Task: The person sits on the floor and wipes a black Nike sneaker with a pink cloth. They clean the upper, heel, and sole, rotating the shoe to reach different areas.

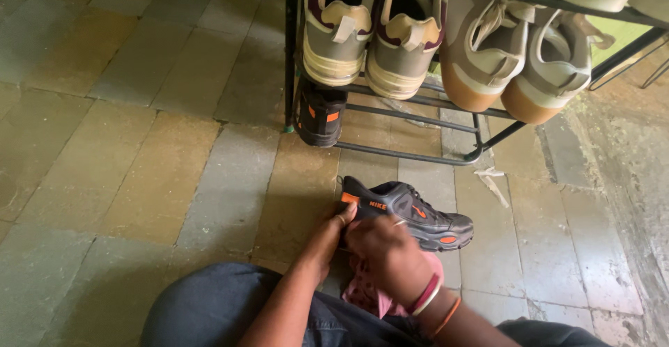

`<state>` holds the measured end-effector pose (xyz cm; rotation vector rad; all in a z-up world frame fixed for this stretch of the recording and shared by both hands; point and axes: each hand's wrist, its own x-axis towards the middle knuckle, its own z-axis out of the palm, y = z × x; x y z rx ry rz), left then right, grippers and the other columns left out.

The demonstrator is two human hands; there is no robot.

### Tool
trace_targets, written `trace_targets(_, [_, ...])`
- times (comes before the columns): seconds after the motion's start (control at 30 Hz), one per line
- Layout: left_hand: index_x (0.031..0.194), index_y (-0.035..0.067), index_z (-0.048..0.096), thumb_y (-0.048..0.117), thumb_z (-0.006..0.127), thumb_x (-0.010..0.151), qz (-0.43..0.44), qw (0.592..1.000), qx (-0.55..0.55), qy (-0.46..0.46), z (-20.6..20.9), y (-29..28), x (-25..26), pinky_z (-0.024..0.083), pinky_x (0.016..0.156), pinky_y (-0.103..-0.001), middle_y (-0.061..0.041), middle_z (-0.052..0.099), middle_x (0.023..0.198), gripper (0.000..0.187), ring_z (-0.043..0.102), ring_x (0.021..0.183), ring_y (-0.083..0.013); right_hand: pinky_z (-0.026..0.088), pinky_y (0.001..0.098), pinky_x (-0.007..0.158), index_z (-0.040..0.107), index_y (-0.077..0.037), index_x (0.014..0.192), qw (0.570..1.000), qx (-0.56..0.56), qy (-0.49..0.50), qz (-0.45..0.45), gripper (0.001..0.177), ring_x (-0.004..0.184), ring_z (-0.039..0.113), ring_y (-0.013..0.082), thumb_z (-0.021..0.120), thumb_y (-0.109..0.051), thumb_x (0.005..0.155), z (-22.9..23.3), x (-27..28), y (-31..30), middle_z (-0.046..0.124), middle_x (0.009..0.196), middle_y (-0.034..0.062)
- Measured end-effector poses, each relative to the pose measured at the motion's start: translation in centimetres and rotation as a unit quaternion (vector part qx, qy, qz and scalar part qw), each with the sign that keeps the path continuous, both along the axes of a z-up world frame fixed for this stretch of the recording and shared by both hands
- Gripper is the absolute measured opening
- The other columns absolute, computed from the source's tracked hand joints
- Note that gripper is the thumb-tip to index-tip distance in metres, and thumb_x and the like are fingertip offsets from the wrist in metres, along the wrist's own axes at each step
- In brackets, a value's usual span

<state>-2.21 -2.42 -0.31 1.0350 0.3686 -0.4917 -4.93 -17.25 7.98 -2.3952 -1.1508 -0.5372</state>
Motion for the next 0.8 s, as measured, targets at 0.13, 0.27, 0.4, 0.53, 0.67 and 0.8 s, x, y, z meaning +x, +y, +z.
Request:
trace_targets(0.13, [0.135, 0.009, 0.067, 0.059, 0.06, 0.093, -0.045, 0.996, -0.022, 0.078, -1.4, -0.1, 0.1, 0.048, 0.092, -0.037, -0.011, 0.069, 0.121, 0.066, 0.062, 0.108, -0.0233, 0.053, 0.037, 0.088, 0.075, -0.005, 0.101, 0.997, -0.001, 0.072, 0.019, 0.03, 0.098, 0.065, 0.0276, 0.068, -0.005, 0.072, 0.1, -0.7, 0.2, 0.069, 0.105, 0.0073])
trace_targets(0.27, [0.144, 0.014, 0.06, 0.062, 0.059, 0.088, -0.022, 0.998, 0.043, 0.045, -0.8, -0.2, 0.1, 0.043, 0.106, -0.036, -0.006, 0.066, 0.14, 0.074, 0.06, 0.128, -0.0191, 0.054, 0.037, 0.083, 0.075, -0.012, 0.089, 0.992, -0.005, 0.094, -0.079, 0.019, 0.091, 0.068, 0.0241, 0.069, -0.004, 0.074, -0.4, 1.4, -1.0, 0.072, 0.095, 0.0037])
trace_targets(0.4, [0.15, 0.024, 0.051, 0.061, 0.056, 0.085, -0.028, 0.997, 0.05, 0.053, 0.8, 0.0, 0.1, 0.044, 0.109, -0.045, -0.002, 0.058, 0.149, 0.075, 0.055, 0.134, -0.0207, 0.055, 0.0418, 0.076, 0.077, -0.016, 0.09, 0.982, 0.029, 0.095, -0.162, 0.021, 0.079, 0.068, 0.0305, 0.073, -0.007, 0.073, -0.4, 2.8, -3.0, 0.07, 0.085, 0.0086])
trace_targets(0.53, [0.153, 0.026, 0.047, 0.061, 0.055, 0.087, -0.049, 0.994, 0.076, 0.063, 1.5, 0.1, -0.1, 0.037, 0.109, -0.047, 0.002, 0.054, 0.154, 0.075, 0.051, 0.138, -0.0197, 0.058, 0.0463, 0.069, 0.076, -0.014, 0.096, 0.952, 0.012, 0.135, -0.275, 0.022, 0.078, 0.069, 0.0372, 0.072, -0.006, 0.075, -1.3, 3.4, -4.7, 0.069, 0.09, 0.0139])
trace_targets(0.67, [0.151, 0.023, 0.05, 0.06, 0.057, 0.088, -0.035, 0.997, 0.07, 0.025, 1.2, 0.0, -0.2, 0.038, 0.11, -0.043, 0.0, 0.056, 0.152, 0.074, 0.051, 0.138, -0.0187, 0.058, 0.0461, 0.069, 0.074, -0.01, 0.1, 0.959, 0.046, 0.14, -0.242, 0.026, 0.079, 0.07, 0.0378, 0.072, -0.004, 0.075, -1.8, 3.2, -5.0, 0.069, 0.092, 0.0149])
trace_targets(0.8, [0.147, 0.017, 0.056, 0.061, 0.057, 0.088, -0.024, 0.996, 0.08, -0.018, 0.6, 0.1, -0.3, 0.042, 0.109, -0.039, -0.003, 0.063, 0.146, 0.074, 0.056, 0.133, -0.0197, 0.057, 0.0445, 0.076, 0.071, -0.006, 0.107, 0.983, 0.046, 0.12, -0.133, 0.037, 0.088, 0.069, 0.0366, 0.069, 0.001, 0.071, -1.3, 2.7, -3.5, 0.069, 0.094, 0.0134])
